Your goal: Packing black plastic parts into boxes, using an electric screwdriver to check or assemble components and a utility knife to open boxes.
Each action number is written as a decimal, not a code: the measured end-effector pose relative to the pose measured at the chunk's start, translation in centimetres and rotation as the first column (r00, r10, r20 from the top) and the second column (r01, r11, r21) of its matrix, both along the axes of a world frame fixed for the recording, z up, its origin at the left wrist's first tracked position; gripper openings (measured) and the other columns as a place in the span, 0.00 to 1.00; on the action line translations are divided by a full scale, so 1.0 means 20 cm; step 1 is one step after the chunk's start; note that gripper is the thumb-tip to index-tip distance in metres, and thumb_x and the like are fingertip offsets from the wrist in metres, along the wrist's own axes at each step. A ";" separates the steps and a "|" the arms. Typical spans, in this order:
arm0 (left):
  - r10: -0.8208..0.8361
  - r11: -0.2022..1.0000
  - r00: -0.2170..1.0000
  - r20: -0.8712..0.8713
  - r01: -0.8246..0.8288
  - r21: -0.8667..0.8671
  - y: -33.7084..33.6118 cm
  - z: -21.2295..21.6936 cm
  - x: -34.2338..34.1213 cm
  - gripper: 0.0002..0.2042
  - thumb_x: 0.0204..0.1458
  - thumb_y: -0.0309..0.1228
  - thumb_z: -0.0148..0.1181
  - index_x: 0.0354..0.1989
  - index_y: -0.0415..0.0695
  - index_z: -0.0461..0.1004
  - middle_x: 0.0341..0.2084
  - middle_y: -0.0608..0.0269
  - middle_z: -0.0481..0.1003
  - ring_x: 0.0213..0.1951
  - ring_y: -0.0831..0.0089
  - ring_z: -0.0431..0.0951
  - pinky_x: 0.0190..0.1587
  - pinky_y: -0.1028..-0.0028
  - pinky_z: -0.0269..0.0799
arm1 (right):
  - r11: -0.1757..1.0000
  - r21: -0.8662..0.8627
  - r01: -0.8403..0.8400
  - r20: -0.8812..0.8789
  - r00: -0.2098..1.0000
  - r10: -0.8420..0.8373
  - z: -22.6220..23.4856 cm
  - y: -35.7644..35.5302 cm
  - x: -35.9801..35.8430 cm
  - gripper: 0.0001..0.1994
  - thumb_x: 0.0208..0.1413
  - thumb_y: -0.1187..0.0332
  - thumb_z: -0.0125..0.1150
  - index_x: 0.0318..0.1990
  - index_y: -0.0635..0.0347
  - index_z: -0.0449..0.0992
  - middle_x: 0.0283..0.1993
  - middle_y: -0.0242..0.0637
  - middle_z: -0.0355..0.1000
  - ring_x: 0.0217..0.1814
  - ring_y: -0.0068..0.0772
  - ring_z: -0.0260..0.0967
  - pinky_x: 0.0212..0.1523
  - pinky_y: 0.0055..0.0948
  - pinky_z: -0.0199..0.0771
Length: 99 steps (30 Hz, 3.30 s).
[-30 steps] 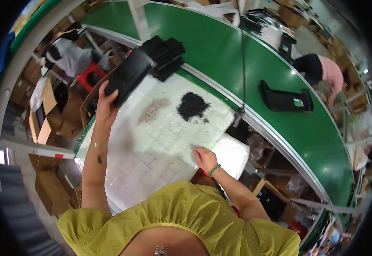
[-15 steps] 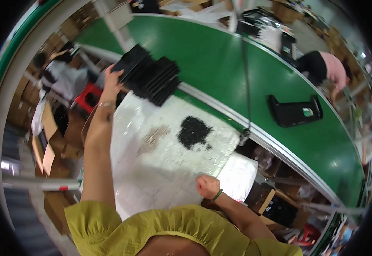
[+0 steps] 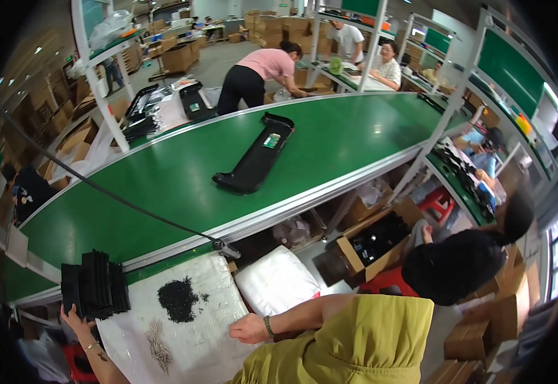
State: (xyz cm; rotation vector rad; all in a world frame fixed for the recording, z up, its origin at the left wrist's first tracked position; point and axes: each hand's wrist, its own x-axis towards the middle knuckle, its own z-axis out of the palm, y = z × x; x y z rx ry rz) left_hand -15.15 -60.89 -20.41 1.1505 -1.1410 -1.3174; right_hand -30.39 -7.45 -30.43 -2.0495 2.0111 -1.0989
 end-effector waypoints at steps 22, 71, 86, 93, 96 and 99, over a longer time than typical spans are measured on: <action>-0.158 0.984 0.927 0.341 0.120 0.130 0.14 0.06 -0.07 0.27 0.54 0.37 0.51 0.60 0.68 0.48 0.26 0.65 0.68 0.17 0.78 0.65 0.19 0.78 0.67 | -0.383 0.270 0.883 -0.633 -0.137 -0.762 1.67 1.43 -2.31 0.19 0.50 0.61 0.50 0.50 0.54 0.70 0.51 0.47 0.68 0.54 0.42 0.66 0.54 0.39 0.64; 0.317 0.503 -0.925 -0.208 -0.022 0.864 3.51 -1.65 1.35 0.25 0.57 0.38 0.43 0.54 0.29 0.50 0.49 0.39 0.61 0.51 0.50 0.66 0.55 0.61 0.64 | -0.082 0.994 -0.072 0.019 -0.625 0.780 -1.12 0.47 3.09 0.23 0.44 0.44 0.55 0.52 0.26 0.66 0.62 0.33 0.52 0.67 0.43 0.41 0.56 0.68 0.41; 0.845 -0.137 0.053 0.532 -0.940 0.311 3.56 -1.57 1.66 0.31 0.42 0.37 0.59 0.52 0.32 0.58 0.40 0.45 0.70 0.43 0.54 0.67 0.48 0.65 0.65 | -0.229 0.965 -0.126 0.125 -0.548 0.827 -1.18 0.31 3.12 0.21 0.38 0.50 0.59 0.45 0.30 0.71 0.60 0.37 0.56 0.64 0.48 0.46 0.58 0.57 0.49; 0.469 0.115 0.508 0.722 -0.846 0.521 3.53 -1.51 1.81 0.27 0.41 0.37 0.59 0.42 0.28 0.57 0.29 0.40 0.72 0.38 0.50 0.68 0.44 0.63 0.65 | -0.399 0.759 -0.514 0.495 0.058 0.867 -1.29 0.01 3.06 0.22 0.47 0.72 0.47 0.53 0.64 0.63 0.46 0.48 0.70 0.51 0.44 0.66 0.54 0.32 0.63; 0.506 0.103 0.536 0.676 -0.816 0.569 3.50 -1.55 1.89 0.24 0.42 0.37 0.59 0.38 0.31 0.57 0.28 0.38 0.72 0.38 0.47 0.69 0.44 0.61 0.65 | -0.083 0.945 -0.315 0.019 -0.201 0.979 -1.18 0.04 2.94 0.27 0.44 0.73 0.48 0.56 0.64 0.58 0.55 0.55 0.60 0.58 0.48 0.58 0.58 0.35 0.58; 0.740 0.002 0.509 0.441 -0.657 0.754 3.47 -1.53 1.98 0.29 0.40 0.40 0.62 0.39 0.30 0.55 0.36 0.33 0.70 0.44 0.47 0.70 0.47 0.63 0.65 | -0.065 0.988 -0.137 0.049 -0.115 0.992 -1.18 -0.02 2.82 0.37 0.37 0.67 0.56 0.59 0.66 0.53 0.57 0.56 0.57 0.59 0.49 0.56 0.59 0.34 0.56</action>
